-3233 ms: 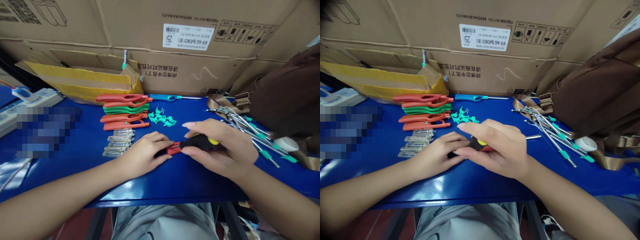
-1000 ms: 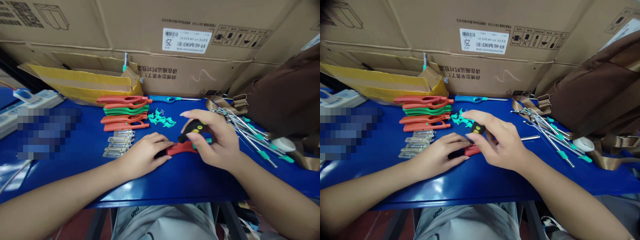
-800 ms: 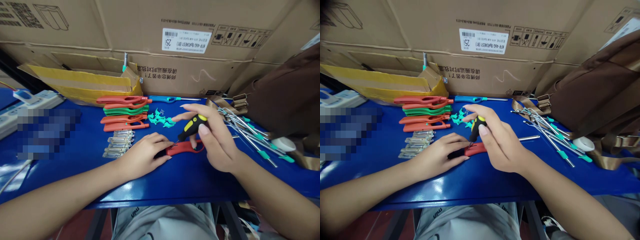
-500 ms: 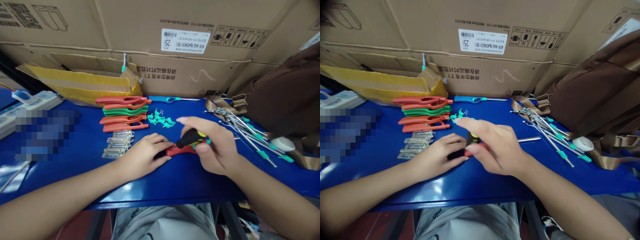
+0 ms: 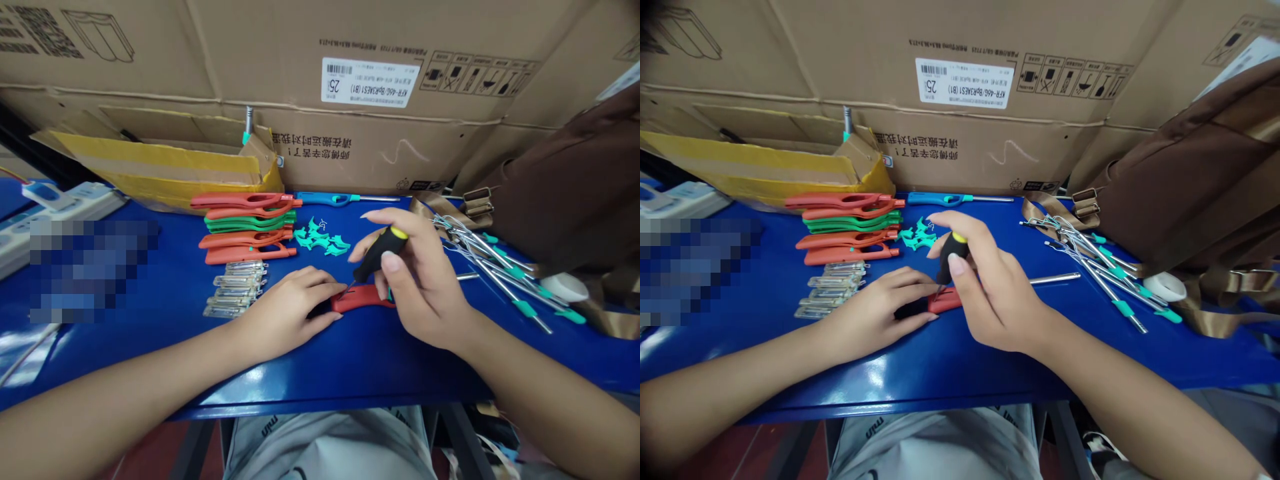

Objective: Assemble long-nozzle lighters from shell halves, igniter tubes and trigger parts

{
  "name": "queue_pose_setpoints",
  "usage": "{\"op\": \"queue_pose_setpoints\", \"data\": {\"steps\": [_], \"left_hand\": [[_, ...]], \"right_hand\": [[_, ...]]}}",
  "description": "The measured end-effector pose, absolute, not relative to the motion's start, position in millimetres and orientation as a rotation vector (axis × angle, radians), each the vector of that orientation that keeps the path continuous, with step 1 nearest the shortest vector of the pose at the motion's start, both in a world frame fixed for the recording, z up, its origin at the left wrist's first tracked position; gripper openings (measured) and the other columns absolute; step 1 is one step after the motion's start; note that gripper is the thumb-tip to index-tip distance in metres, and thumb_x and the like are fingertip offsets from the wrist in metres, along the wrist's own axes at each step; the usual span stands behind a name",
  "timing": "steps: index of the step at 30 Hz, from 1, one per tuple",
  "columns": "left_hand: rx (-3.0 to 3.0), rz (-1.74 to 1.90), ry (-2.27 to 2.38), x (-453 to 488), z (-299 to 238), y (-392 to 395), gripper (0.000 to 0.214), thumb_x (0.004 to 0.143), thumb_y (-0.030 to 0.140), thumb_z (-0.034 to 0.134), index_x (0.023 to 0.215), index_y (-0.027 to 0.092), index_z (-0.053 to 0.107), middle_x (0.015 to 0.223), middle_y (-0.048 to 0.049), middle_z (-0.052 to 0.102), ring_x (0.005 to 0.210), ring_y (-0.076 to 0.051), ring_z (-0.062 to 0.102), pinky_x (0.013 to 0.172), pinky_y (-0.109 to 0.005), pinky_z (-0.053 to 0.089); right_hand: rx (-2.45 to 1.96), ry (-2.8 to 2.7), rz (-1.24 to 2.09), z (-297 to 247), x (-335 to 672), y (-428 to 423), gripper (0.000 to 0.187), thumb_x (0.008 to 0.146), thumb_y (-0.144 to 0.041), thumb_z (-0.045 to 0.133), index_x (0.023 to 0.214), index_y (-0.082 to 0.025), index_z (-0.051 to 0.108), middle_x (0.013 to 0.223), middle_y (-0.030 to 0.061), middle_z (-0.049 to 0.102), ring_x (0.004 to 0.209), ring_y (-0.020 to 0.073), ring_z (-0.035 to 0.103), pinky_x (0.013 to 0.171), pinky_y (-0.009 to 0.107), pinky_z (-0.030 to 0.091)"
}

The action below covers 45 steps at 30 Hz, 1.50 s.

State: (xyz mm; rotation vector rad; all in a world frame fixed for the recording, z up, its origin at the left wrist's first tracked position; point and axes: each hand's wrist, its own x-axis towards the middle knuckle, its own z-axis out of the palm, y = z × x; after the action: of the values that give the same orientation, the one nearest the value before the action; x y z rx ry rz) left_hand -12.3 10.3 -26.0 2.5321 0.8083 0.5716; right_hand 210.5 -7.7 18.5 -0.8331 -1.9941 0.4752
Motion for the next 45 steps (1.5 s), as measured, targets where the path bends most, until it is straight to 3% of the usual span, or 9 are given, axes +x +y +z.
{"op": "queue_pose_setpoints", "data": {"steps": [5,11,17,23,30,35,37,42,45], "left_hand": [[2.538,0.536,0.814,-12,-26,8,0.036,0.098,0.028,0.062,0.132,0.018,0.06,0.119,-0.01,0.066,0.112,-0.025,0.059,0.099,-0.044,0.052],[2.53,0.493,0.836,-10,-23,6,0.026,0.098,0.027,0.06,0.122,0.019,0.064,0.116,-0.0094,0.063,0.11,-0.026,0.058,0.098,-0.044,0.052],[2.502,0.507,0.815,-9,-23,7,0.026,0.1,0.028,0.057,0.124,0.021,0.063,0.113,-0.0082,0.062,0.107,-0.024,0.057,0.098,-0.043,0.05],[2.501,0.47,0.831,-10,-22,6,0.021,0.099,0.028,0.059,0.117,0.018,0.065,0.109,-0.0078,0.06,0.104,-0.023,0.056,0.096,-0.041,0.05],[2.507,0.51,0.817,-10,-23,7,0.021,0.099,0.026,0.06,0.117,0.019,0.066,0.109,-0.0078,0.06,0.102,-0.023,0.056,0.094,-0.041,0.05],[2.496,0.482,0.835,-9,-21,6,0.02,0.099,0.028,0.059,0.114,0.018,0.066,0.109,-0.0082,0.06,0.103,-0.023,0.056,0.095,-0.041,0.05],[2.495,0.485,0.835,-9,-21,6,0.02,0.099,0.028,0.059,0.114,0.018,0.067,0.107,-0.008,0.06,0.102,-0.023,0.056,0.094,-0.041,0.05],[2.477,0.524,0.81,-9,-22,7,0.021,0.099,0.026,0.06,0.117,0.02,0.066,0.108,-0.0073,0.06,0.101,-0.022,0.057,0.094,-0.04,0.051],[2.471,0.511,0.812,-9,-22,7,0.019,0.098,0.027,0.061,0.115,0.019,0.067,0.108,-0.0074,0.06,0.102,-0.022,0.057,0.095,-0.04,0.051]], "right_hand": [[-0.881,-1.931,0.127,21,209,-6,0.031,0.089,-0.028,0.074,0.117,-0.027,0.06,0.1,0.0009,0.07,0.071,0.014,0.066,0.059,0.025,0.054],[-0.676,-2.089,0.395,22,210,-10,0.046,0.103,-0.021,0.041,0.149,-0.023,0.04,0.129,0.0093,0.066,0.085,0.0159,0.071,0.079,0.033,0.059],[-0.714,-2.142,-0.055,26,207,-13,0.025,0.095,-0.029,0.066,0.119,-0.021,0.061,0.085,0.0012,0.074,0.072,0.0154,0.069,0.064,0.026,0.054],[-0.71,-2.095,0.294,29,211,-12,0.038,0.103,-0.02,0.039,0.14,-0.018,0.05,0.12,0.0096,0.071,0.097,0.0175,0.071,0.083,0.032,0.058],[-0.815,-2.087,-0.312,30,210,-8,0.014,0.093,-0.03,0.069,0.104,-0.025,0.063,0.073,-0.0009,0.07,0.06,0.0161,0.065,0.056,0.029,0.05],[-0.773,-2.151,0.071,31,210,-14,0.038,0.102,-0.02,0.04,0.139,-0.021,0.05,0.121,0.0083,0.072,0.099,0.0202,0.071,0.08,0.034,0.058],[-0.769,-2.146,0.139,31,209,-15,0.04,0.102,-0.018,0.04,0.141,-0.023,0.049,0.119,0.0069,0.072,0.097,0.0189,0.072,0.081,0.033,0.058],[-0.787,-2.111,-0.214,32,211,-11,0.024,0.093,-0.028,0.069,0.115,-0.026,0.062,0.083,0.0005,0.075,0.069,0.0183,0.07,0.064,0.03,0.056],[-0.779,-2.143,-0.094,34,214,-13,0.028,0.1,-0.029,0.054,0.127,-0.024,0.058,0.101,0.0051,0.077,0.085,0.02,0.073,0.074,0.032,0.058]]}}
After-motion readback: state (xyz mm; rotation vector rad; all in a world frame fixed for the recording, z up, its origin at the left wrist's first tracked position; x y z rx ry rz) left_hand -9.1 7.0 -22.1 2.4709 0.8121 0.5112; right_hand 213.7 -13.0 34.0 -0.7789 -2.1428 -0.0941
